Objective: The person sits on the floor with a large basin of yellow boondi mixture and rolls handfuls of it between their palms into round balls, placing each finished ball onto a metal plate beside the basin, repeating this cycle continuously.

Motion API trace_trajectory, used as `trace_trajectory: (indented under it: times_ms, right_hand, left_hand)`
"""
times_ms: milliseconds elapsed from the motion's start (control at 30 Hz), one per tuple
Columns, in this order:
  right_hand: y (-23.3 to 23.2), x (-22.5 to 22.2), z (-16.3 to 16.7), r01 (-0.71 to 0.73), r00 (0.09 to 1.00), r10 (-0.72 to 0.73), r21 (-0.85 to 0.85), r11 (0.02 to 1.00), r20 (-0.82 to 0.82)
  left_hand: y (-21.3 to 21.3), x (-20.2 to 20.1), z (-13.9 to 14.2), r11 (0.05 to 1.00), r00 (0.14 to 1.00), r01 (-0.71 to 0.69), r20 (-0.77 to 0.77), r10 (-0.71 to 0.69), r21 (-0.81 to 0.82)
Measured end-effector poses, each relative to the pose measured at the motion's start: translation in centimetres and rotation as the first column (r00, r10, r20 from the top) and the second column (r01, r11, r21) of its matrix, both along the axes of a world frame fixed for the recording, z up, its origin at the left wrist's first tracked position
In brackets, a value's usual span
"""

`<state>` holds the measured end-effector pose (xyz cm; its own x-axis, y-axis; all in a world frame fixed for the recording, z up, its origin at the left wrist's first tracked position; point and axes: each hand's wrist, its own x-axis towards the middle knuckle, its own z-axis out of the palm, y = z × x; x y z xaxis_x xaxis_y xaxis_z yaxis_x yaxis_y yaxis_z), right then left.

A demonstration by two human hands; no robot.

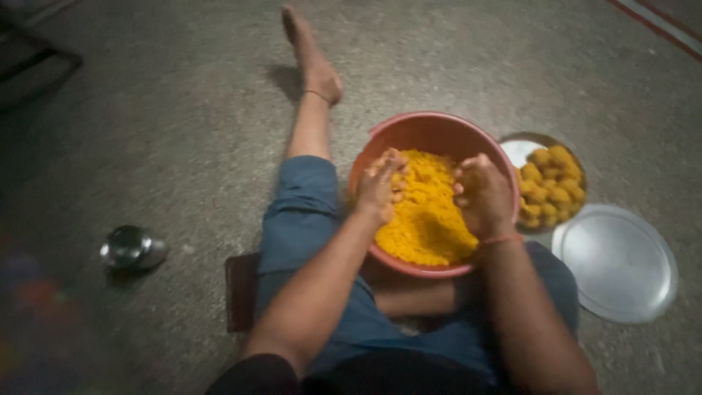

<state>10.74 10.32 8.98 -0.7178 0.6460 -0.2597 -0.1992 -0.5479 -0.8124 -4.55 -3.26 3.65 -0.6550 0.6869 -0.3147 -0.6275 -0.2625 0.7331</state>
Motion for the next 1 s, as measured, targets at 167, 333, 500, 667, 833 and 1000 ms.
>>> trace_trajectory:
  times_ms: [167, 333, 500, 667, 833, 1000]
  right_hand:
    - [-1.3, -0.2, -1.4, 0.059, 0.995, -0.077, 0.265, 0.962, 0.057]
    - [-3.6, -0.4, 0.1, -0.057, 0.998, 0.048, 0.318, 0.946, 0.038]
    - [-3.7, -0.5, 2.6, -0.079, 0.997, 0.078, 0.192, 0.978, 0.012]
    - [-3.3, -1.0, 2.5, 0.062, 0.997, -0.058, 0.084, 0.995, -0.042]
    - [-3.2, -1.1, 1.8, 0.095, 0.99, -0.109, 0.148, 0.984, 0.091]
    - [-3.7, -1.0, 2.9, -0.039, 0.992, 0.061, 0.185, 0.982, -0.111]
  left_hand:
    - [-0.7, 0.6, -1.4, 0.975, 0.979, 0.135, -0.13, -0.159, -0.176]
    - [-2.2, 0.7, 1.5, 0.994, 0.968, 0.081, -0.242, -0.061, 0.073]
    - [-3.4, 0.5, 6.0, 0.978, 0.974, 0.207, 0.089, -0.207, 0.008]
    - [-3.5, -0.4, 3.5, 0.979, 0.993, 0.116, -0.051, -0.109, 0.165]
    - [-3.1, -0.6, -0.7, 0.992, 0.978, 0.064, -0.19, -0.084, -0.113]
    - [-2.1, 0.0, 2.2, 1.0, 0.997, -0.008, 0.082, 0.008, 0.003]
